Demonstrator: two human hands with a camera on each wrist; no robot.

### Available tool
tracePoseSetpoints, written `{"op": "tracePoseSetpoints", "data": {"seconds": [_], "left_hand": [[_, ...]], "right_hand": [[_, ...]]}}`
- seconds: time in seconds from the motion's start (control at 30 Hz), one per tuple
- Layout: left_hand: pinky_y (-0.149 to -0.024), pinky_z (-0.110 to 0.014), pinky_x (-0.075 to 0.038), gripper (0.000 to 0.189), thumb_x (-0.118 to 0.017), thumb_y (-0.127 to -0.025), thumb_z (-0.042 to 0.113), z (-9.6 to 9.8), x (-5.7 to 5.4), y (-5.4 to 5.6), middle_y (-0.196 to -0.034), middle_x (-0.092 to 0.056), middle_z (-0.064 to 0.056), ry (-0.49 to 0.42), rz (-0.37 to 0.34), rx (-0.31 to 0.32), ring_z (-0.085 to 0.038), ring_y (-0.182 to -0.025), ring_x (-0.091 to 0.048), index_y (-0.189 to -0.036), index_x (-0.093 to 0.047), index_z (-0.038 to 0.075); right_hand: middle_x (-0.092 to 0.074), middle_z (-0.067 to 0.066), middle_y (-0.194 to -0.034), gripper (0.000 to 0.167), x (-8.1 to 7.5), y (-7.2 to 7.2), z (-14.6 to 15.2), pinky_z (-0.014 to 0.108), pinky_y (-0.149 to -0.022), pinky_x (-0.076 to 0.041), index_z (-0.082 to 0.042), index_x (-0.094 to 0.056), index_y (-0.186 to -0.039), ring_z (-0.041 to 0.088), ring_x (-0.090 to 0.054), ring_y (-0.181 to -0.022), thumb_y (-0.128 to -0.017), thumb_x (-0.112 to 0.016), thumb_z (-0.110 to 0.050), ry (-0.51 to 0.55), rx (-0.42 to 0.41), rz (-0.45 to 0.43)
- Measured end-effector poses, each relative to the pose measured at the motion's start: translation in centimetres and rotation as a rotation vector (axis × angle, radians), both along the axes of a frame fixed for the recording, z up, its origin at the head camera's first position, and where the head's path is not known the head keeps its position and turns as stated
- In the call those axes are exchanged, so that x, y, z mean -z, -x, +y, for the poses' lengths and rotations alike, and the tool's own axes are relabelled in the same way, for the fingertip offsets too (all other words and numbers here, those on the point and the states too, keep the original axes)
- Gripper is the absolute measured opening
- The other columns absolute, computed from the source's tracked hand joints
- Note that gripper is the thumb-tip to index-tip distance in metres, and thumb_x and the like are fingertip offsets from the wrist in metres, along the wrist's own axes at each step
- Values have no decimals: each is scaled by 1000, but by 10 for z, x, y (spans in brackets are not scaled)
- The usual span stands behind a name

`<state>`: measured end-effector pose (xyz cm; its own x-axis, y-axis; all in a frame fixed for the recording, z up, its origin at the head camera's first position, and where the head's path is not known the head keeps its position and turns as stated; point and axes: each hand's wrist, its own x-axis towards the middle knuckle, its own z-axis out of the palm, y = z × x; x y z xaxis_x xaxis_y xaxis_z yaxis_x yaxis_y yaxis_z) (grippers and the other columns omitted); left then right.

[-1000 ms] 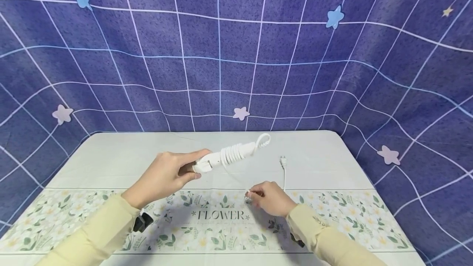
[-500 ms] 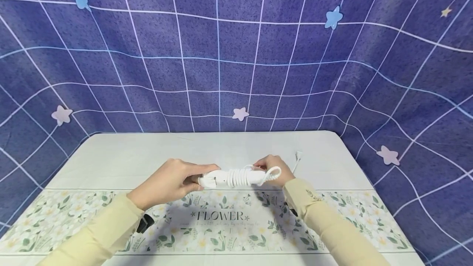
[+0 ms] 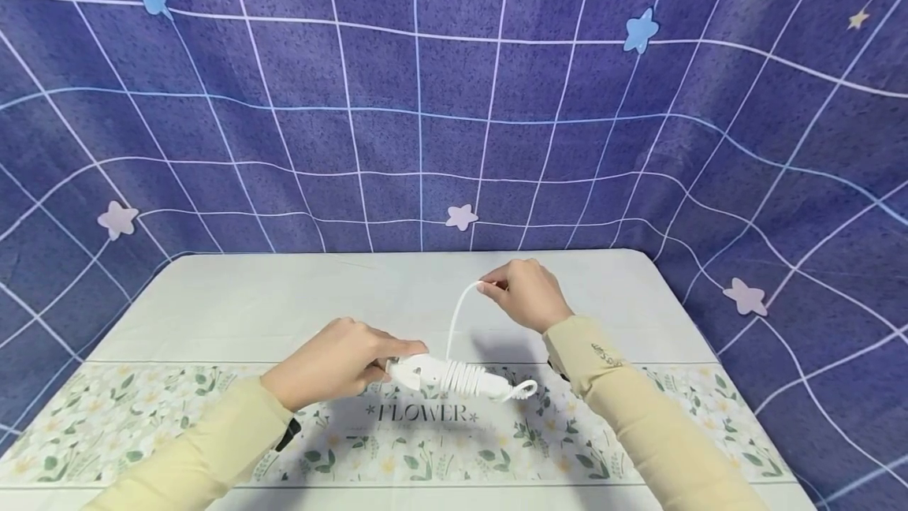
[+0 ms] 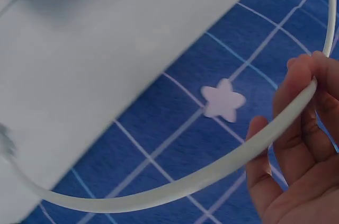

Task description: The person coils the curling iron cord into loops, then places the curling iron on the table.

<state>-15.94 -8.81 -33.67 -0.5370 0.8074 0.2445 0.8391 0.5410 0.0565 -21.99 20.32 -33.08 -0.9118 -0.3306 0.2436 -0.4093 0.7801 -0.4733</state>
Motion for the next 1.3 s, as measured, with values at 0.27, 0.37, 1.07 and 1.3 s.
{"op": "tracePoseSetpoints", "data": {"seconds": [0.27, 0.37, 1.07, 1.3], "left_hand": [[-59, -28, -53, 59, -84, -73, -2, -3, 8, 3, -75, -73, 7, 9, -11, -65, 0, -53, -51, -126, -73, 22], [-58, -29, -53, 59, -84, -73, -3, -6, 11, 5, -70, -70, 7, -5, -31, -94, 0, -52, -48, -126, -73, 21], [-49, -26, -46, 61, -88, -75, 8, -8, 13, 11, -77, -74, 0, -88, 33, -332, -9, -56, -62, -132, -70, 18], [-53, -33, -49, 60, -87, -79, 16, -11, 5, 11, -73, -72, 2, -89, 13, -399, -11, -58, -58, -135, -68, 22]], "right_hand": [[-71, -8, -73, 17, -23, -21, -9, 32, -60, -45, -14, -82, -105, 5, -49, -57, -96, -72, -24, -35, -61, 174], [-74, -5, -79, 17, -29, -30, -14, 30, -59, -47, -13, -81, -104, 3, -51, -57, -96, -72, -24, -29, -106, 207], [-71, -6, -77, 15, -36, -71, -29, 19, -52, -43, -8, -80, -106, -5, -43, -56, -92, -74, -11, 75, -429, 295], [-74, -3, -84, 16, -34, -78, -29, 17, -57, -47, -7, -80, -107, -6, -50, -59, -93, -74, -12, 56, -504, 214]]}}
